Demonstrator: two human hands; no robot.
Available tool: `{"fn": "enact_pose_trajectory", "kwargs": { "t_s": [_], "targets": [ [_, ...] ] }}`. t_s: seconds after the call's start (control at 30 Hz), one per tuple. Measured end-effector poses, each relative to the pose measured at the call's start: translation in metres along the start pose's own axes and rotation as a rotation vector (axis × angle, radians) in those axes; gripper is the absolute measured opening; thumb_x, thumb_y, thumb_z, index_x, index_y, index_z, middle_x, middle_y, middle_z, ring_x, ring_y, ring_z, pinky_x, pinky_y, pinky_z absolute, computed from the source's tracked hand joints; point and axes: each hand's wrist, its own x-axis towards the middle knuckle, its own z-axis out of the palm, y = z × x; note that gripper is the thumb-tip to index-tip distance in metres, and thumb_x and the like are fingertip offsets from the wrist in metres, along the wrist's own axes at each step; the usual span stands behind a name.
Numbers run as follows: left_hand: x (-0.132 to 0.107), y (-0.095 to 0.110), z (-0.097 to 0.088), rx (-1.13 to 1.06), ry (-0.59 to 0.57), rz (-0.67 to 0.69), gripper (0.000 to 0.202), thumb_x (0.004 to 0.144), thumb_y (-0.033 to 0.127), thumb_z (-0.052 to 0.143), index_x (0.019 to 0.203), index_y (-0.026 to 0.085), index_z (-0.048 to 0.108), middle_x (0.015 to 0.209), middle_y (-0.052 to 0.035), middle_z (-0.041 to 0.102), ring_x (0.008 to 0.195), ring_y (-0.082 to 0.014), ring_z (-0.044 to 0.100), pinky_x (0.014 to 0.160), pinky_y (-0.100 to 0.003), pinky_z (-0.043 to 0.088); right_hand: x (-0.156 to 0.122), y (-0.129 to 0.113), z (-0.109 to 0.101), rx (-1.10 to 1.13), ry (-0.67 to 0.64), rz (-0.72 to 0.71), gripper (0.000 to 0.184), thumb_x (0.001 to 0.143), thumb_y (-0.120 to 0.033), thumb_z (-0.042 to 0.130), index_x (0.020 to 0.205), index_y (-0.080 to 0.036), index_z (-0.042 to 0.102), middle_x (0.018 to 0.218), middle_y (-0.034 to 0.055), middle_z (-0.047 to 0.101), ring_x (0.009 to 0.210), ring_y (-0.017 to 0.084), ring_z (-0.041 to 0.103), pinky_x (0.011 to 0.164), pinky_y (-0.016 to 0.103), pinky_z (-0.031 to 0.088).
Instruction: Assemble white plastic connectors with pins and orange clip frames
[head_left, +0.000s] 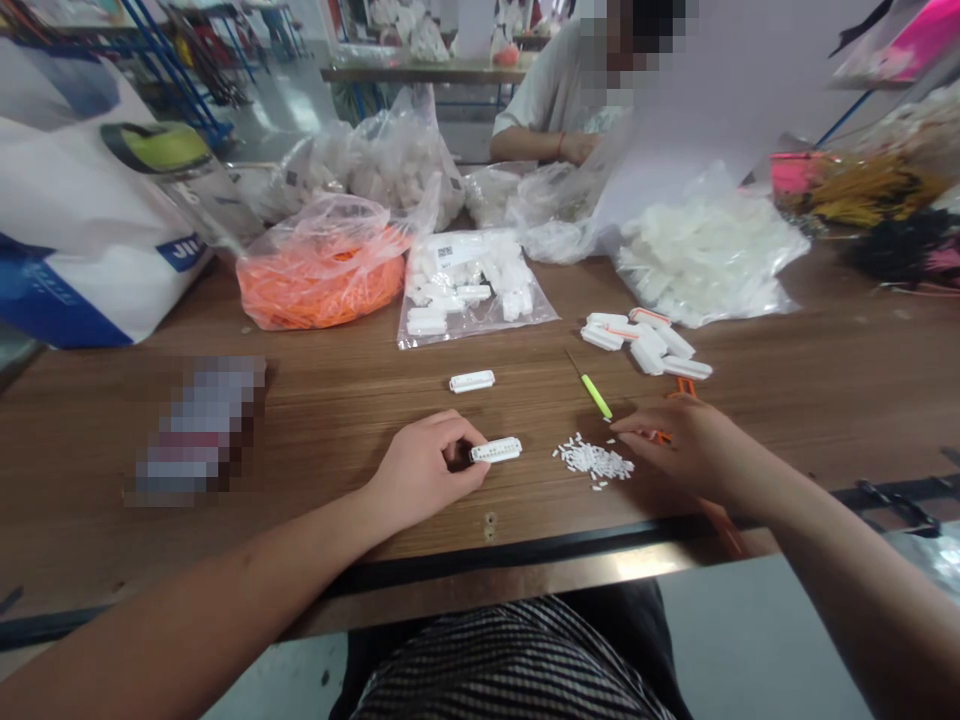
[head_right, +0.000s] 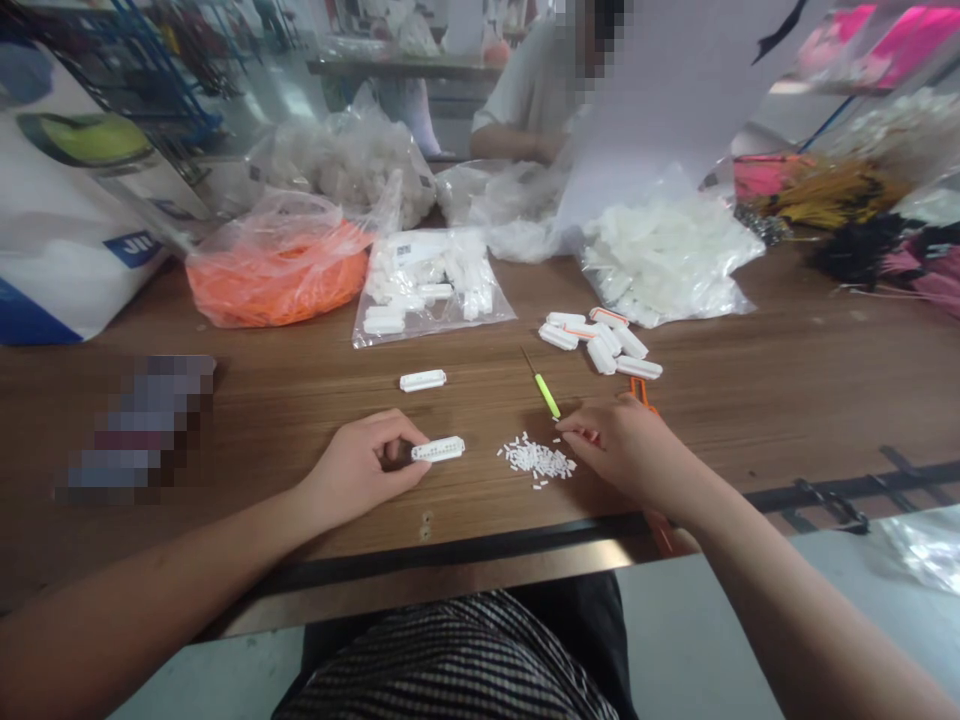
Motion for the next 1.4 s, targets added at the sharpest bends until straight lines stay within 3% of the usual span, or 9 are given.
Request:
{"fn": "enact_pose_trajectory", "kwargs": {
  "t_s": [0.4, 0.67, 0.77, 0.87, 1.0, 1.13, 1.4],
  "targets": [
    [0.0, 0.001, 0.0, 0.01, 0.013, 0.016, 0.006, 0.075, 0.022, 0.065, 0.079, 0.019, 0.068, 0.065, 0.0032, 0.053, 0.056, -0.0099, 0.047, 0.055, -0.024, 0.037, -0.005, -0.019, 0.012, -0.147, 0.042, 0.177, 0.028, 0.078, -0.026, 0.054, 0.051, -0.023, 0.06, 0.053, -0.0014, 0.063, 0.054, 0.017, 0.057, 0.062, 0.032, 0.037],
    [0.0, 0.001, 0.001, 0.0, 0.004, 0.009, 0.007, 0.075, 0.023, 0.066, 0.081, 0.019, 0.068, 0.067, 0.003, 0.054, 0.057, -0.0095, 0.047, 0.057, -0.023, 0.038, 0.002, -0.019, 0.016, 0.102, 0.068, 0.394, 0.017, 0.072, -0.034, 0.061, 0.064, -0.023, 0.072, 0.051, -0.0019, 0.063, 0.049, 0.015, 0.057, 0.048, 0.027, 0.038],
    [0.0, 0.001, 0.001, -0.014, 0.005, 0.005, 0.007, 0.075, 0.024, 0.066, 0.08, 0.02, 0.068, 0.067, 0.0029, 0.054, 0.057, -0.0099, 0.047, 0.057, -0.024, 0.038, 0.01, -0.038, 0.011, 0.228, 0.086, 0.298, 0.017, 0.075, -0.032, 0.062, 0.065, -0.022, 0.071, 0.051, -0.0022, 0.063, 0.048, 0.013, 0.055, 0.048, 0.027, 0.039],
    [0.0, 0.001, 0.001, -0.025, 0.012, 0.001, 0.006, 0.075, 0.023, 0.065, 0.079, 0.02, 0.069, 0.066, 0.0031, 0.053, 0.057, -0.0097, 0.047, 0.056, -0.023, 0.038, 0.022, -0.065, 0.011, 0.346, 0.061, 0.09, 0.016, 0.077, -0.027, 0.061, 0.062, -0.022, 0.068, 0.06, -0.0014, 0.067, 0.057, 0.013, 0.059, 0.057, 0.027, 0.044],
    [0.001, 0.001, 0.001, -0.03, 0.012, -0.008, 0.007, 0.075, 0.022, 0.065, 0.08, 0.02, 0.069, 0.066, 0.0035, 0.052, 0.057, -0.0098, 0.046, 0.055, -0.023, 0.037, 0.039, -0.091, 0.02, 0.301, 0.036, -0.135, 0.013, 0.077, -0.018, 0.061, 0.065, -0.021, 0.066, 0.06, -0.003, 0.064, 0.06, 0.012, 0.057, 0.072, 0.032, 0.044],
    [0.001, 0.003, 0.001, -0.042, 0.011, -0.019, 0.006, 0.074, 0.02, 0.066, 0.079, 0.02, 0.069, 0.066, 0.0037, 0.052, 0.057, -0.0097, 0.046, 0.056, -0.023, 0.037, 0.05, -0.094, 0.029, 0.216, 0.024, -0.238, 0.013, 0.076, -0.013, 0.061, 0.065, -0.019, 0.064, 0.058, -0.0042, 0.061, 0.056, 0.01, 0.054, 0.077, 0.033, 0.04],
    [0.001, 0.002, 0.002, -0.026, 0.009, -0.028, 0.006, 0.074, 0.02, 0.066, 0.08, 0.02, 0.068, 0.066, 0.0035, 0.053, 0.058, -0.0102, 0.047, 0.058, -0.024, 0.037, 0.055, -0.094, 0.029, 0.107, 0.004, -0.295, 0.013, 0.073, -0.009, 0.061, 0.063, -0.017, 0.065, 0.057, -0.003, 0.062, 0.057, 0.011, 0.052, 0.076, 0.031, 0.038]
  ]
}}
